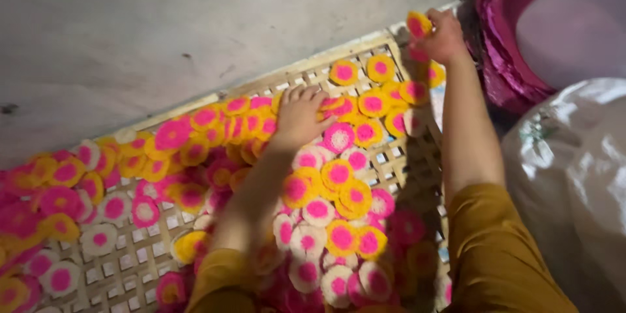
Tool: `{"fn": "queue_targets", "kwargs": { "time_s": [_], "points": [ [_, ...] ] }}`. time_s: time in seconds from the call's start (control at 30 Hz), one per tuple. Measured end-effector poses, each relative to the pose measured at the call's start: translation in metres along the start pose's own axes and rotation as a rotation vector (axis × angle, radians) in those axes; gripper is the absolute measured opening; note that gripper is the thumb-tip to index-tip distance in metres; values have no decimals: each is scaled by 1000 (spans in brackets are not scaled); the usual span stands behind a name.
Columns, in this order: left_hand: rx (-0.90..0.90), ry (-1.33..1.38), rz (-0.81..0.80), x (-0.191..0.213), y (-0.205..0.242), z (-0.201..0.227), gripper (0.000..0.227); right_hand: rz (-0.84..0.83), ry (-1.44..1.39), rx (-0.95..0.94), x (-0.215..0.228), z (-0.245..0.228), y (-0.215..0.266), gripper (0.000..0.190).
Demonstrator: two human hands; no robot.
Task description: The person sits on the floor and sorts colorful pink and yellow circular discs on a bamboo tray. They pick up the discs by hand, separate them, and place them into a white sack to the right.
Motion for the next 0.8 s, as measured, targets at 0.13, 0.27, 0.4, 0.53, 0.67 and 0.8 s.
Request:
{"fn": "queue_targets", "kwargs": {
  "time_s": [0.13,0.27,0.4,0.53,0.67,0.8],
  "points": [
    [72,102,-227,8,13,-12,49,-450,-739,138,1,4,59,87],
    [113,200,-55,1,0,-11,48,330,-57,249,-37,51,86,52],
    [63,25,-71,-11,-6,6,56,551,165,417,-61,59,99,31],
    [-24,32,-101,-5,14,8,61,438,169,470,-70,13,159,15],
    [-109,70,-134,13,49,5,62,190,278,645,-106,-52,222,21],
    [-68,298,-433,17,91,-16,51,-288,82,550,-112,-78,242,34]
  ]
}}
Point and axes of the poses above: each hand's wrist, its own y-axis away from the middle knuckle, its own x-axis out of the back of the hand, z = x × y, the point moved 1 cm from there along -y, towards the middle knuckle, and after that the axes turned 15 degrees about -y, right-handed, at the moved point
